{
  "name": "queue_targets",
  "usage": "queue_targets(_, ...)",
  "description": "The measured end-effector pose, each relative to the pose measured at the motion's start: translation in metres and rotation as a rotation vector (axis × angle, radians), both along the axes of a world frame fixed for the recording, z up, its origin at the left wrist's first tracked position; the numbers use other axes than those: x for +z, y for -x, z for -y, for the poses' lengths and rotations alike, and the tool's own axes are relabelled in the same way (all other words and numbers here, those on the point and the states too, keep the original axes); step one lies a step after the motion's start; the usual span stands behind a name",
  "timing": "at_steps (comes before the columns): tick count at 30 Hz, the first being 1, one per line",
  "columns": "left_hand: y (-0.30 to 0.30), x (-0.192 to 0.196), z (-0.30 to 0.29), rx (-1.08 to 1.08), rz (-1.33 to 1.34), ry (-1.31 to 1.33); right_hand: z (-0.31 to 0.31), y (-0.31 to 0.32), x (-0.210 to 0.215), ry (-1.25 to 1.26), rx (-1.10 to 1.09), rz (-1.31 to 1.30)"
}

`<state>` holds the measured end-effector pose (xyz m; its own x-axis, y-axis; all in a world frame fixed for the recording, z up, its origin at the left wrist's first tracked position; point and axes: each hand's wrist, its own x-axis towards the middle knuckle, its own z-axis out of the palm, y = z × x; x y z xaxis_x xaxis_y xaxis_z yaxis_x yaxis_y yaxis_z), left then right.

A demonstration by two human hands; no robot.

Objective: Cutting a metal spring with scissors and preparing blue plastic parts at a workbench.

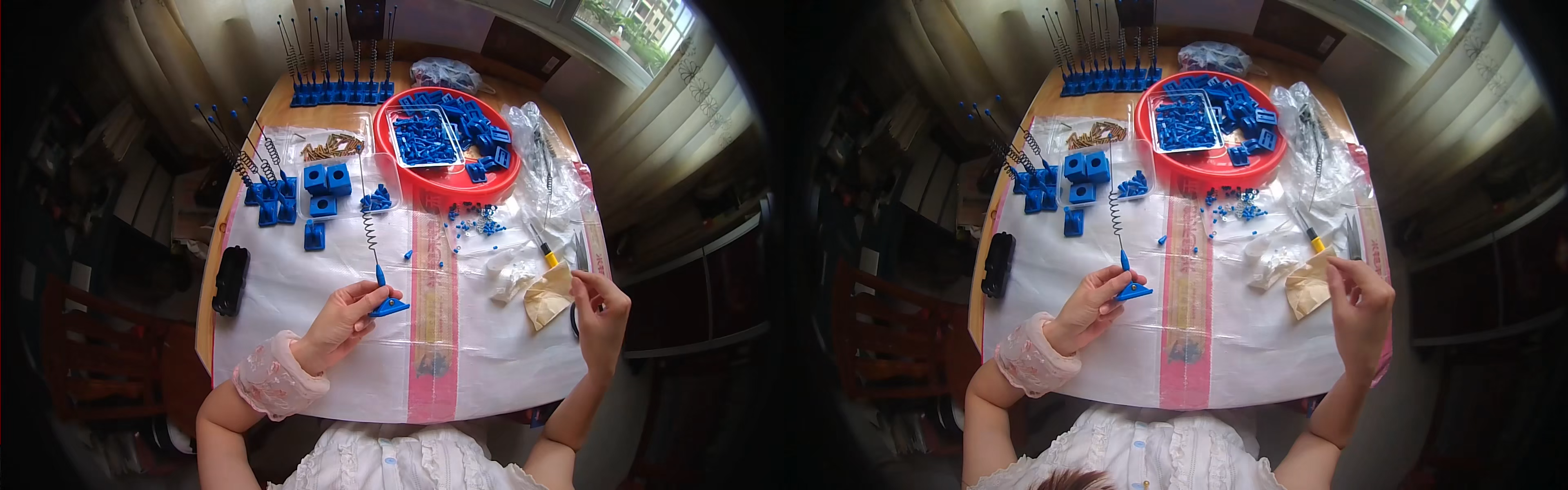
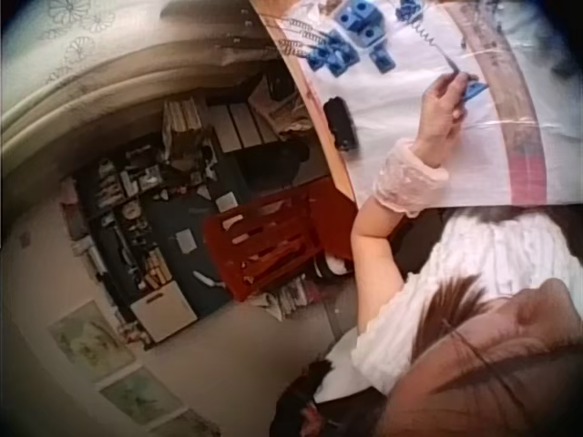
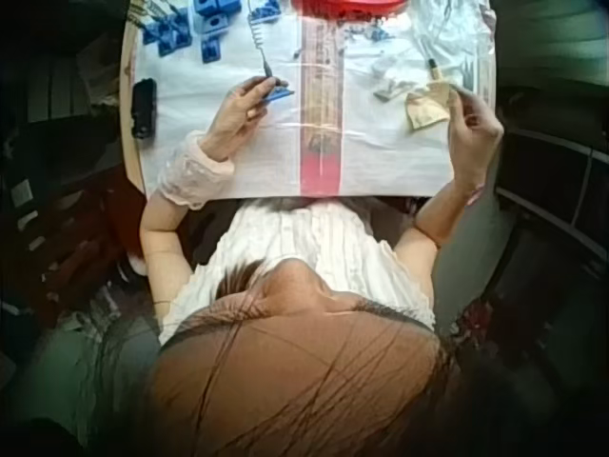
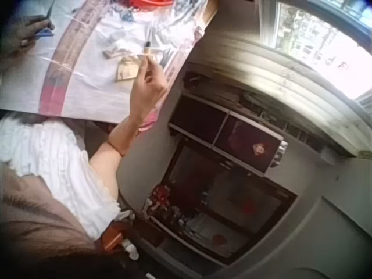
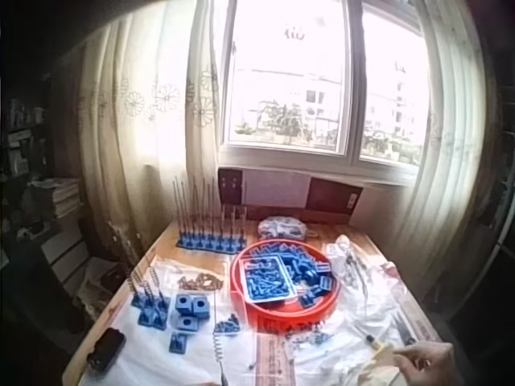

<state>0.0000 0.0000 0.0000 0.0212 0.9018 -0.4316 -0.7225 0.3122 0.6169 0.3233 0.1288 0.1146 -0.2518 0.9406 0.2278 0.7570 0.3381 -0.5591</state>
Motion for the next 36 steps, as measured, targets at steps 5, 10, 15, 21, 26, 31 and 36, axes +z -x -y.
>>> queue_targets(5, -0.003, -0.001, 0.002, 0.023, -0.006, -0.013, -0.026, -0.080, -0.045, -0.094, -0.277, 0.158)
queue_targets(10, -0.009, 0.004, -0.002, 0.009, -0.323, -0.060, -0.023, -0.113, -0.074, 0.069, -0.261, 0.196)
queue_targets(15, -0.014, -0.007, -0.003, 0.067, -0.606, -0.275, -0.023, -0.106, -0.093, 0.063, -0.291, 0.245)
queue_targets(21, -0.010, -0.003, -0.005, 0.031, -0.658, -0.247, -0.027, -0.104, -0.093, 0.057, -0.329, 0.400)
queue_targets(26, -0.010, -0.003, -0.005, 0.002, -0.640, -0.219, -0.034, -0.105, -0.084, 0.120, -0.382, 0.410)
queue_targets(31, -0.008, -0.003, -0.004, 0.022, -0.635, -0.260, -0.034, -0.108, -0.072, 0.124, -0.440, 0.403)
queue_targets(36, -0.009, -0.001, -0.006, 0.004, -0.623, -0.239, -0.041, -0.125, -0.063, 0.300, -0.399, 0.310)
